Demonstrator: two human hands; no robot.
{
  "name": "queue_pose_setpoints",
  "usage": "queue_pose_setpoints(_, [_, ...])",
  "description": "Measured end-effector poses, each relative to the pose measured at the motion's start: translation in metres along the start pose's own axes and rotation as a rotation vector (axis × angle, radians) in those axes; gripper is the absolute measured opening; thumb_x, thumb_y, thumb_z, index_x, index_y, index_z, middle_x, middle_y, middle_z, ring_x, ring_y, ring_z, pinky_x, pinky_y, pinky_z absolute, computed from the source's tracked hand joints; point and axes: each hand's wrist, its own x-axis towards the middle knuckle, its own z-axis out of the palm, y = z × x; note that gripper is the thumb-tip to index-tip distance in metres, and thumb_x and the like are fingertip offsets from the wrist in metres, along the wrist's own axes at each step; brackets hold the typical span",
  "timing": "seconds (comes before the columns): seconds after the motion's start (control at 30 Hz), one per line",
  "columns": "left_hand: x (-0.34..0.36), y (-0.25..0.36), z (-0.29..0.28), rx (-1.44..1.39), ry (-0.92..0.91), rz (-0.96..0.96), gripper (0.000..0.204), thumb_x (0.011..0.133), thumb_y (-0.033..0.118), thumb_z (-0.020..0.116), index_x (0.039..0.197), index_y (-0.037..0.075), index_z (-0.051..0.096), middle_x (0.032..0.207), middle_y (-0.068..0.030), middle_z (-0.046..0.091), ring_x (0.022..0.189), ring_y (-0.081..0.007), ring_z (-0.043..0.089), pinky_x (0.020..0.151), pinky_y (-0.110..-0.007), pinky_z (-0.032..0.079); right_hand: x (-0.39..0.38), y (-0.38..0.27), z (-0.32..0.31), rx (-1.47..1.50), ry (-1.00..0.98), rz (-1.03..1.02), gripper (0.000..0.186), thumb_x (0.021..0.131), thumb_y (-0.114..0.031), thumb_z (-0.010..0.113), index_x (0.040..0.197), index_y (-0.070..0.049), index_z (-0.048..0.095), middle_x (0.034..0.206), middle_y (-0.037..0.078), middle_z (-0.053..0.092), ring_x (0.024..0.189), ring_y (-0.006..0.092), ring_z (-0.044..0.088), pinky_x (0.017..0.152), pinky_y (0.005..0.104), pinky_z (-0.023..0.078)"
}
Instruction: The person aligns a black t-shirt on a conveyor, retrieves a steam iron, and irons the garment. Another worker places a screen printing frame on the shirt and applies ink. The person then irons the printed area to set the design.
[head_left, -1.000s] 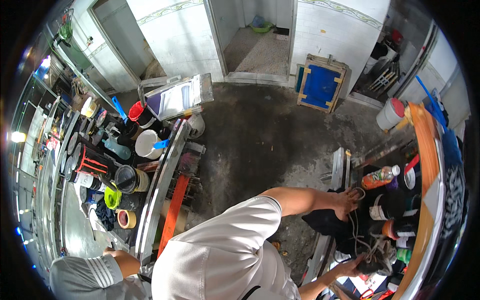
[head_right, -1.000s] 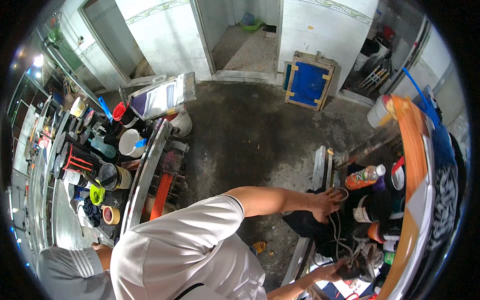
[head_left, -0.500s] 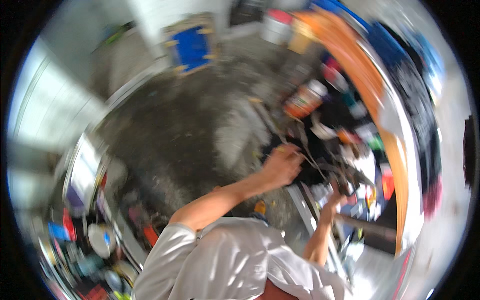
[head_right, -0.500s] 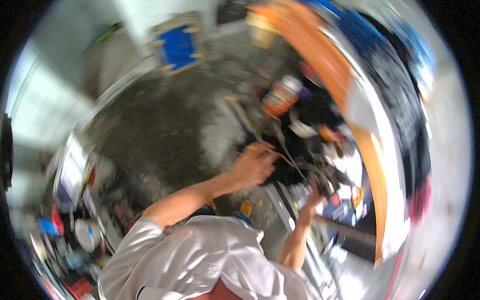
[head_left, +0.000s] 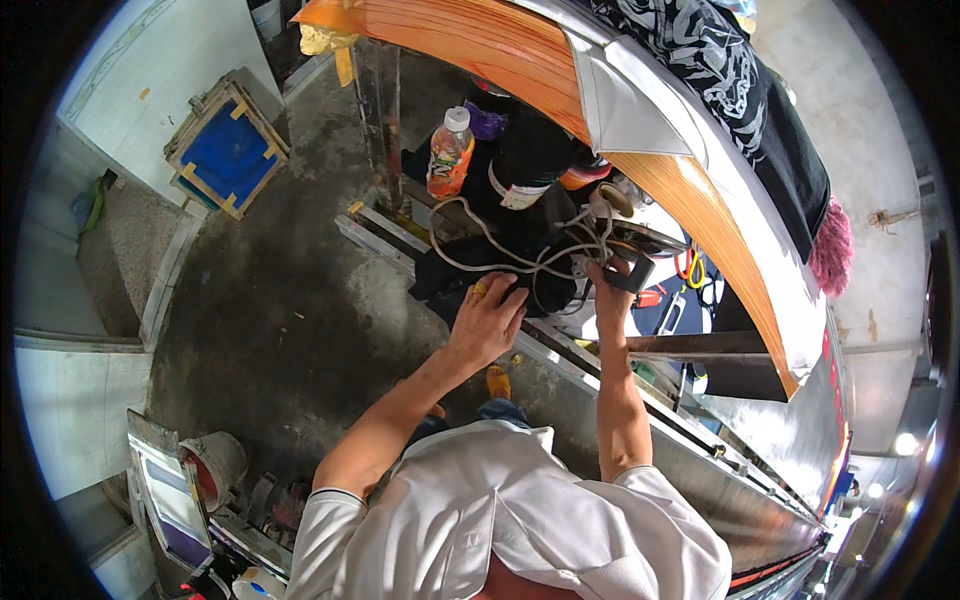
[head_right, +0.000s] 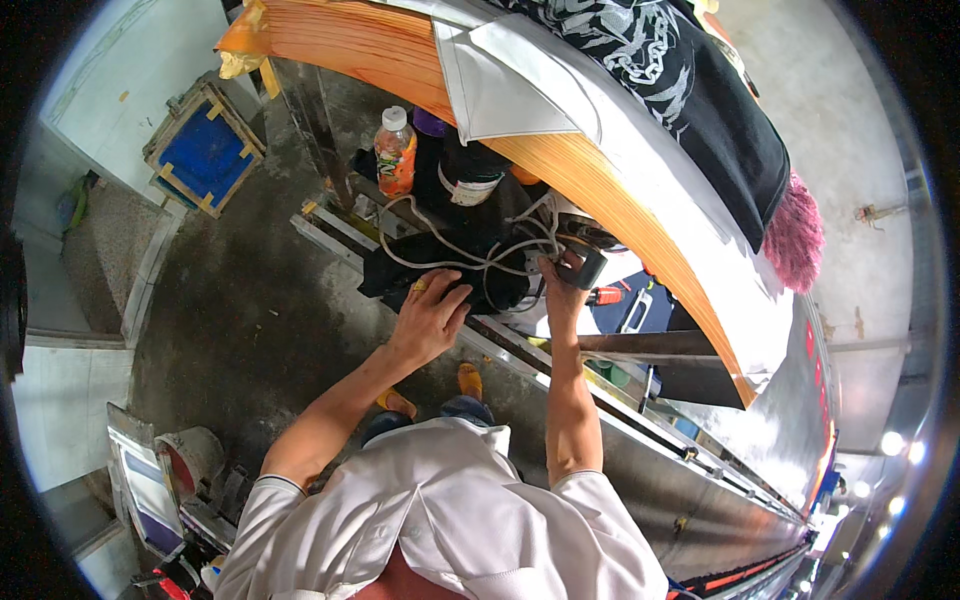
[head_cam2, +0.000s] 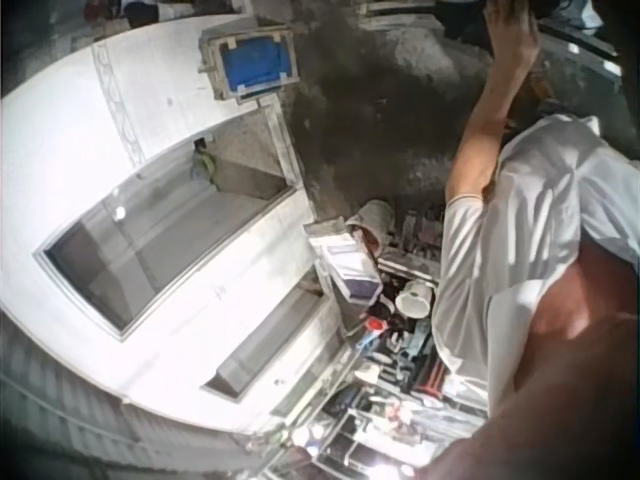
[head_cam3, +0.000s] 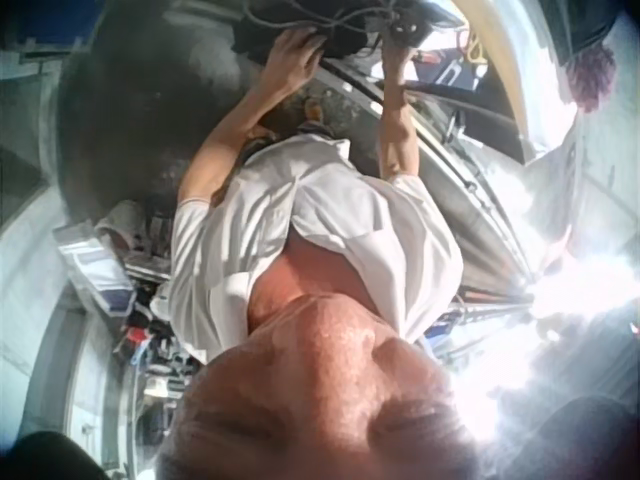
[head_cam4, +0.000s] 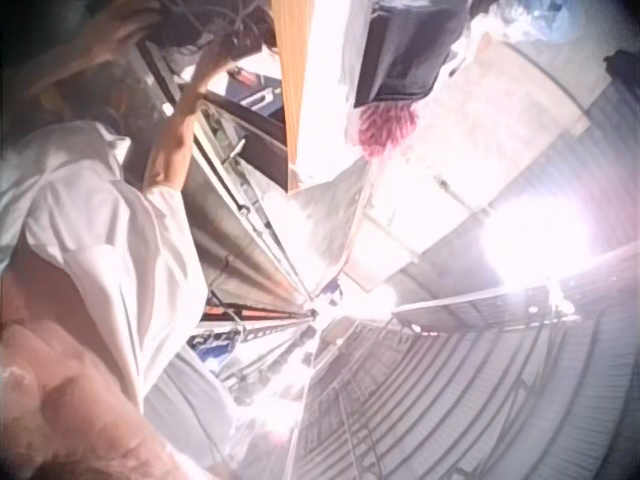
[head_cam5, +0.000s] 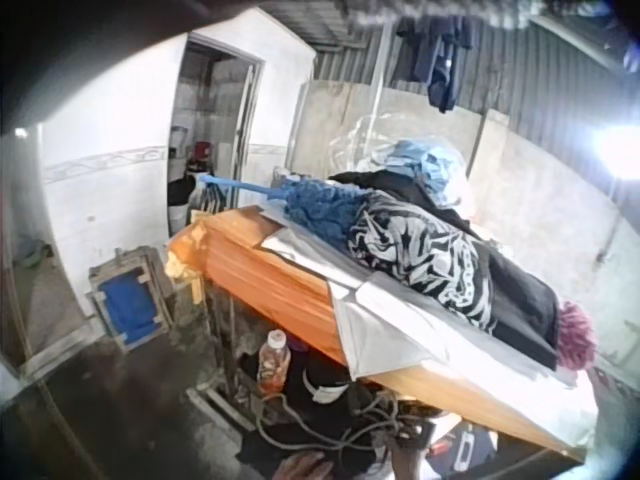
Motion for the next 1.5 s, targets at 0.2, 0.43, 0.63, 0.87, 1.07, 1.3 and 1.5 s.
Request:
queue_pose_setpoints(0.2, [-0.007,-0.004,-0.017,-0.006,0.024,-0.023,0.031,0.082,0.008,0.069,0.111,0.003,0.061,0.119,-0.0161,0.055,0.113,-0.0363,0.053,0.093,-0.046,0.045,-0.010,-0.034,-0.007,-0.072,0.080,0.132,0.035,0.082,-0.016,0.078,0.110,0.003,0.067,0.079,0.007,0.066,0.064,0.0109,0.059,0.056,0.0232,0.050])
queue_pose_setpoints(0.43, [-0.012,-0.012,-0.027,-0.029,0.052,-0.012,0.031,0.081,0.008,0.070,0.110,0.004,0.061,0.118,-0.0156,0.055,0.111,-0.0357,0.053,0.094,-0.046,0.045,-0.002,-0.044,-0.014,0.172,0.349,0.314,0.024,0.080,-0.013,0.076,0.098,0.000,0.066,0.081,0.008,0.066,0.047,0.0144,0.058,0.040,0.0276,0.054])
queue_pose_setpoints(0.63, [-0.012,-0.009,-0.033,-0.034,0.092,0.010,0.030,0.081,0.004,0.070,0.109,0.004,0.062,0.120,-0.0161,0.057,0.112,-0.0379,0.054,0.093,-0.047,0.047,0.016,-0.010,-0.029,0.087,0.417,0.132,0.020,0.081,-0.012,0.073,0.095,0.001,0.066,0.082,0.009,0.065,0.047,0.0157,0.058,0.040,0.0286,0.053])
queue_pose_setpoints(0.87, [-0.042,-0.028,-0.048,-0.047,0.115,-0.081,0.029,0.080,0.005,0.070,0.108,0.004,0.063,0.117,-0.0153,0.059,0.110,-0.0371,0.056,0.092,-0.047,0.048,0.040,-0.011,-0.011,-0.128,0.478,0.185,0.026,0.080,-0.021,0.077,0.080,0.003,0.067,0.060,0.006,0.061,0.043,0.0149,0.055,0.039,0.0315,0.050])
queue_pose_setpoints(1.07, [-0.072,-0.027,-0.086,-0.110,0.229,-0.275,0.022,0.082,0.005,0.071,0.103,0.004,0.065,0.111,-0.0133,0.063,0.097,-0.0320,0.063,0.078,-0.042,0.053,0.039,0.036,-0.071,0.008,0.204,0.182,0.017,0.086,-0.006,0.068,0.082,0.002,0.054,0.078,0.017,0.066,0.058,0.0229,0.062,0.051,0.0372,0.057])
queue_pose_setpoints(1.3, [-0.095,-0.056,-0.159,-0.098,0.644,-0.487,0.020,0.085,-0.003,0.067,0.104,0.004,0.066,0.100,-0.0127,0.068,0.083,-0.0261,0.068,0.069,-0.035,0.054,0.031,0.045,-0.060,-0.025,0.377,0.279,0.043,0.084,-0.024,0.077,0.105,0.000,0.049,0.104,0.019,0.064,0.071,0.0267,0.061,0.054,0.0342,0.055])
queue_pose_setpoints(1.5, [-0.090,-0.044,-0.244,-0.014,0.916,-0.547,0.014,0.088,-0.001,0.065,0.102,0.001,0.068,0.092,-0.0104,0.070,0.081,-0.0170,0.068,0.070,-0.027,0.053,0.000,-0.030,-0.006,-0.446,0.313,0.507,0.047,0.098,-0.027,0.051,0.139,-0.008,0.036,0.132,0.022,0.046,0.105,0.0338,0.054,0.078,0.0390,0.050])
